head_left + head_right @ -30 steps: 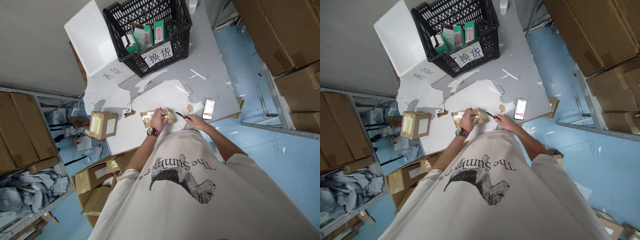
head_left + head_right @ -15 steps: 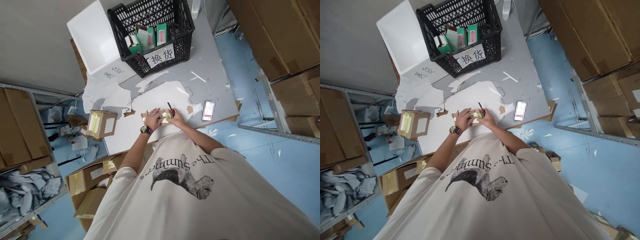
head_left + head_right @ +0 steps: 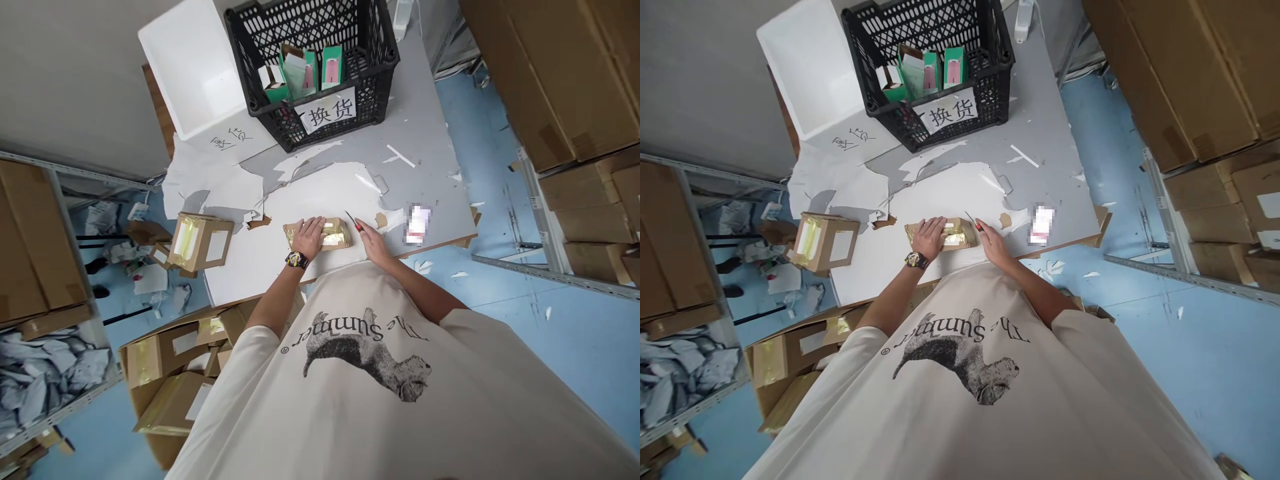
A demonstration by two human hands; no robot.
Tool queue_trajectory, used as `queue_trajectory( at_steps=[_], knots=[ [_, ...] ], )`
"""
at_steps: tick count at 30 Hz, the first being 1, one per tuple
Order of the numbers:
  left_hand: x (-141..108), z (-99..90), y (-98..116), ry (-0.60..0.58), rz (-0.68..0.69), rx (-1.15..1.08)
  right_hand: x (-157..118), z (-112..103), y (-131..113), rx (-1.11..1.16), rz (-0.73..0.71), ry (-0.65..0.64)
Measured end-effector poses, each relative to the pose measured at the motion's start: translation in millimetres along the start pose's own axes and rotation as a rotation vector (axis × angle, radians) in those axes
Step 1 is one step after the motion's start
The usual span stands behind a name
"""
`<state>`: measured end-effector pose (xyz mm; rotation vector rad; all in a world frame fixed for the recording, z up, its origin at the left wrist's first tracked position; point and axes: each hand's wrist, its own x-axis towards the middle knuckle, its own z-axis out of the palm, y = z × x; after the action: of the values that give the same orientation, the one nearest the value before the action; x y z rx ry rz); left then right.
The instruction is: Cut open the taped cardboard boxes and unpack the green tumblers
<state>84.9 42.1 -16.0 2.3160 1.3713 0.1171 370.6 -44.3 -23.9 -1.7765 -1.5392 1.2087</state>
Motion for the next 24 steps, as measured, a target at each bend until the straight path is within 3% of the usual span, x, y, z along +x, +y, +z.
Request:
queue_trajectory(
  at_steps=[4, 7, 15, 24],
  knots=[
    [3, 1.5, -3, 0.034, 0.029, -0.033, -34, -26, 9, -0.262, -0.119, -0.076],
    [5, 1.0, -4, 0.048, 0.036, -0.035, -43, -28, 1, -0.444, -0.183, -0.147],
    [5, 0.0, -4, 0.058, 0.056, -0.008, -17, -12, -50, -0.687, -0.080, -0.203],
    [0, 7.5, -7, 0.103, 0.074, -0.028, -14, -44, -48, -0.814, -0.080, -0.209]
  ],
)
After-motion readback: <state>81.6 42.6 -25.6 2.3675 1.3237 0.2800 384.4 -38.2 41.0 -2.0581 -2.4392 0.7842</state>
